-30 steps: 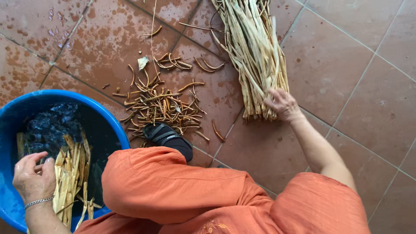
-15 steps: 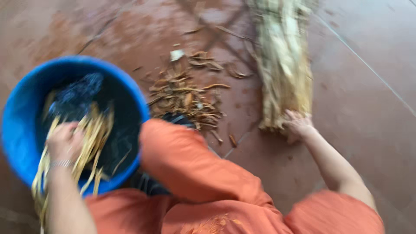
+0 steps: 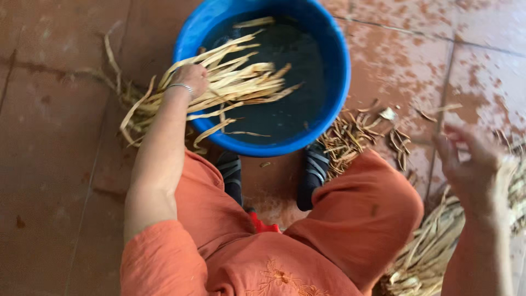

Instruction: The person sits on a tiled floor in front of a blue basin of water, pulling dried palm leaves from the water and stripping the outer fiber layer off each leaf by hand, discarding stripped fibers on the floor and setting processed leaves aside.

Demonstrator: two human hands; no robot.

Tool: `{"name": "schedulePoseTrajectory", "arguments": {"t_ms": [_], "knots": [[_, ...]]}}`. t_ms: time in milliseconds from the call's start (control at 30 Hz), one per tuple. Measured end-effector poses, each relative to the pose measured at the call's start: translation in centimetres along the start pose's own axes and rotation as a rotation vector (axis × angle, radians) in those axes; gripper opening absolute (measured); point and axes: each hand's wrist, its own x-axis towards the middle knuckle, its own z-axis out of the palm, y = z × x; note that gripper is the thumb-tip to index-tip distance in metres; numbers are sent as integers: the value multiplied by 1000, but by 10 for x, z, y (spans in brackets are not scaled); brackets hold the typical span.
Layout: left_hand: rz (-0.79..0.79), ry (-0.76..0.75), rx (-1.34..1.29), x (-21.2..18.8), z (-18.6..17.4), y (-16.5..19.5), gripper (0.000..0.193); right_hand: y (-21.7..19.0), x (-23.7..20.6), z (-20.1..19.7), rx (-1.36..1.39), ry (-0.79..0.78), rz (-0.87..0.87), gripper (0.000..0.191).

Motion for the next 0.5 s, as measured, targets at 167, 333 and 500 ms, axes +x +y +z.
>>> {"name": "schedulePoseTrajectory", "arguments": {"t_ms": [167,333,500], "knots": [[117,-8,199,0,18,-15,21,-130,101,22,91,-101,-254,26],[436,73,213,-28,43,-1,11,-199,132,84,69,-222,-409,31],[226,-265,324,-65,81,-9,44,-197,126,146,100,-423,-275,32]]}}
